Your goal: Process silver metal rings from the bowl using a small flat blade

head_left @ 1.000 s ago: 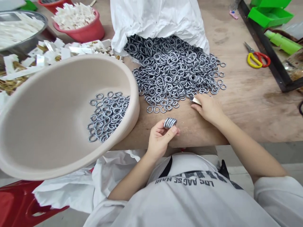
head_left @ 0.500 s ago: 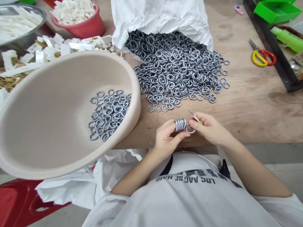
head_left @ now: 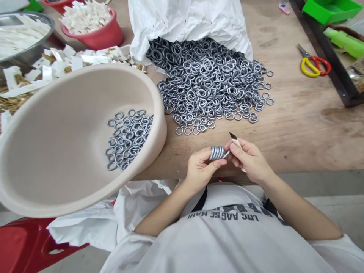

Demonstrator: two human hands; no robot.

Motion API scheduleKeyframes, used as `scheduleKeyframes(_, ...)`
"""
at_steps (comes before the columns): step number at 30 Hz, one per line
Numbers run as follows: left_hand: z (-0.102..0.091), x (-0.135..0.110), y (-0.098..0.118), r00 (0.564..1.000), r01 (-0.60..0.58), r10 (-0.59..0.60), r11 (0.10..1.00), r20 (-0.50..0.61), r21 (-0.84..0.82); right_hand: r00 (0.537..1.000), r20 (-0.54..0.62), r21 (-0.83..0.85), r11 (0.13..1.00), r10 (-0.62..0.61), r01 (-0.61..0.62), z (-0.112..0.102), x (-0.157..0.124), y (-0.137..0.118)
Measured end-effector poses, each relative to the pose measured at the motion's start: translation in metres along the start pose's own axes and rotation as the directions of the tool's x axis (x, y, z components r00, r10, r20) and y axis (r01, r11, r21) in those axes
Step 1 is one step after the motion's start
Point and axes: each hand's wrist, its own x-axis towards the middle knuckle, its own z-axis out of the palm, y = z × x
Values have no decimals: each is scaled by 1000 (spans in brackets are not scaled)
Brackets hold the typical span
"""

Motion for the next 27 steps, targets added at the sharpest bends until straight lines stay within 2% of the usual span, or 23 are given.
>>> scheduleKeyframes(2, 0, -1, 2, 997, 71, -73, 995, -28, -64, 994, -51, -202, 975, -99, 87, -4, -4, 1)
scheduleKeyframes(3, 0, -1, 3, 994, 92, -95, 993, -44, -79, 983, -61, -347, 927, -173, 142, -5, -7, 1)
scheduleKeyframes(6, -2, -1, 3, 992, 107, -113, 990, -58, -95, 938, 16, -695, 671, -346, 259, -6, -17, 0)
scheduleKeyframes(8, -2, -1, 2, 995, 87, -92, 993, -50, -84, 921, 66, -782, 554, -385, 287, -4, -22, 0)
scheduleKeyframes(10, -3, -1, 1, 998, 45, -48, 998, -47, -46, 914, 88, -812, 502, -396, 296, -2, -23, -1)
scheduleKeyframes(14, -2, -1, -3, 997, -69, 72, 995, -33, 77, 916, 112, -826, 477, -384, 301, 1, -23, -4)
scheduleKeyframes(18, -4, -2, -6, 979, -199, 204, 960, -8, 198, 936, 123, -819, 499, -329, 283, -1, -24, -3)
scheduleKeyframes(20, -5, -4, -5, 959, -277, 283, 933, 4, 231, 961, 76, -832, 515, -267, 209, -7, -20, 1)
scheduleKeyframes(22, -5, -6, -2, 945, -324, 325, 918, 34, 229, 977, -38, -840, 536, -208, 81, -16, -11, 5)
scheduleKeyframes(24, -6, -7, 0, 953, -299, 300, 930, 29, 213, 968, -144, -821, 571, -208, 0, -26, 3, 4)
scheduleKeyframes(26, -6, -8, 2, 981, -186, 194, 967, -30, 172, 953, -145, -834, 551, -267, 27, -35, 21, -2)
scheduleKeyframes(27, -6, -8, 2, 990, -110, 120, 986, -74, 127, 948, -122, -859, 509, -295, 48, -38, 31, -7)
